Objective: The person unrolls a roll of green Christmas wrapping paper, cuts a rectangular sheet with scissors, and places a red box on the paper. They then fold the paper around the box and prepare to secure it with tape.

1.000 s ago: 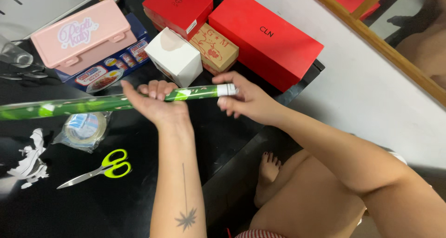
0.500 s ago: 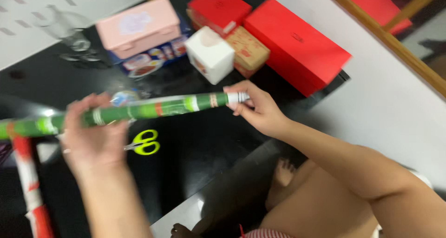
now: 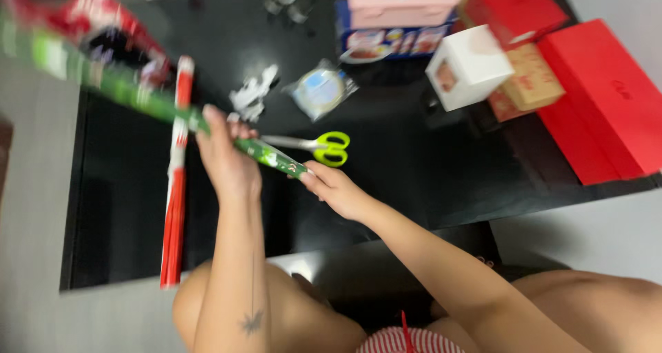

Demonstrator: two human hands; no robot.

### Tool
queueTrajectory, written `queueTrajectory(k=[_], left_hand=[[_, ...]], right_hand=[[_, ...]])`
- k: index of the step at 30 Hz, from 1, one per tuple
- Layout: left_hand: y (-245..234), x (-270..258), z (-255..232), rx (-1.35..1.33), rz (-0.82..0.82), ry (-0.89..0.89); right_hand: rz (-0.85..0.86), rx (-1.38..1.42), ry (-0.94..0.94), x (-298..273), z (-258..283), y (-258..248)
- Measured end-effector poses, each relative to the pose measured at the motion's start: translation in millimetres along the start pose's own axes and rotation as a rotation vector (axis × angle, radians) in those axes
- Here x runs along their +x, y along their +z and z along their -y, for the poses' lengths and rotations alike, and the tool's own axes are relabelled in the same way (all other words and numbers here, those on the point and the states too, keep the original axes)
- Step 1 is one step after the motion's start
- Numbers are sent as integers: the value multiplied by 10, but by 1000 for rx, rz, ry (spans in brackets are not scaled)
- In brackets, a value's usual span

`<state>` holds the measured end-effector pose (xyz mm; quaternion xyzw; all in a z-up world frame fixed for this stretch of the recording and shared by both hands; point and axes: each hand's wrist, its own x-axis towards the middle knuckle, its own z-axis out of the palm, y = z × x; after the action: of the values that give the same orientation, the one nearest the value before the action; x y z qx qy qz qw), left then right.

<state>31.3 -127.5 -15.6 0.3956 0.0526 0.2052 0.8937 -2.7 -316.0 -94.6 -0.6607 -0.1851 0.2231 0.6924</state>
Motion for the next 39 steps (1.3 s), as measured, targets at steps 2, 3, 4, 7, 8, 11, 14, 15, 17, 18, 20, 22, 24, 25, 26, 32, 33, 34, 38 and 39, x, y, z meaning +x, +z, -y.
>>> queueTrajectory(k=[2,3,4,7,8,11,14,15,17,18,20,22,24,25,26,32,33,34,38,39], left_hand=[[7,-41,-69,35,38,-7],[55,-55,-83,5,50,-80],[108,-75,-79,-24,70,-160],[183,-81,-42,65,120,-188],[175,-61,-63,75,76,-190],[116,-11,-154,110,-24,-181],[104,38,-203,130,-26,-158],[95,62,-228,121,-18,-150],[21,134,-342,84,-13,-117],[-63,213,-481,46,-14,-87],[-154,263,-604,-40,18,-61],[-205,259,-643,-130,85,-64],[-140,228,-575,-45,6,-68],[-91,218,-531,0,-30,-66],[-43,204,-474,-3,-33,-73],[-41,173,-317,-38,-183,103],[-61,186,-321,-44,-197,126],[-79,193,-323,-48,-211,147],[-112,222,-348,-27,-314,198],[-109,233,-354,-50,-339,219]], right_hand=[[203,160,113,95,18,148],[301,236,141,163,78,182],[387,314,170,198,133,202],[446,717,316,262,283,213],[357,591,335,253,326,241],[143,291,327,256,421,432],[67,156,191,255,500,566],[84,112,135,219,525,547],[171,268,186,86,539,479],[239,456,292,-12,543,388],[282,662,400,-109,504,292],[240,699,398,-120,429,278],[118,478,258,-56,330,305],[56,369,185,-4,280,323],[2,307,126,59,232,327],[-149,116,98,403,59,256],[-157,91,94,463,63,228],[-165,66,91,501,70,212],[-156,-243,5,554,182,193],[-192,-343,-39,570,222,207]])
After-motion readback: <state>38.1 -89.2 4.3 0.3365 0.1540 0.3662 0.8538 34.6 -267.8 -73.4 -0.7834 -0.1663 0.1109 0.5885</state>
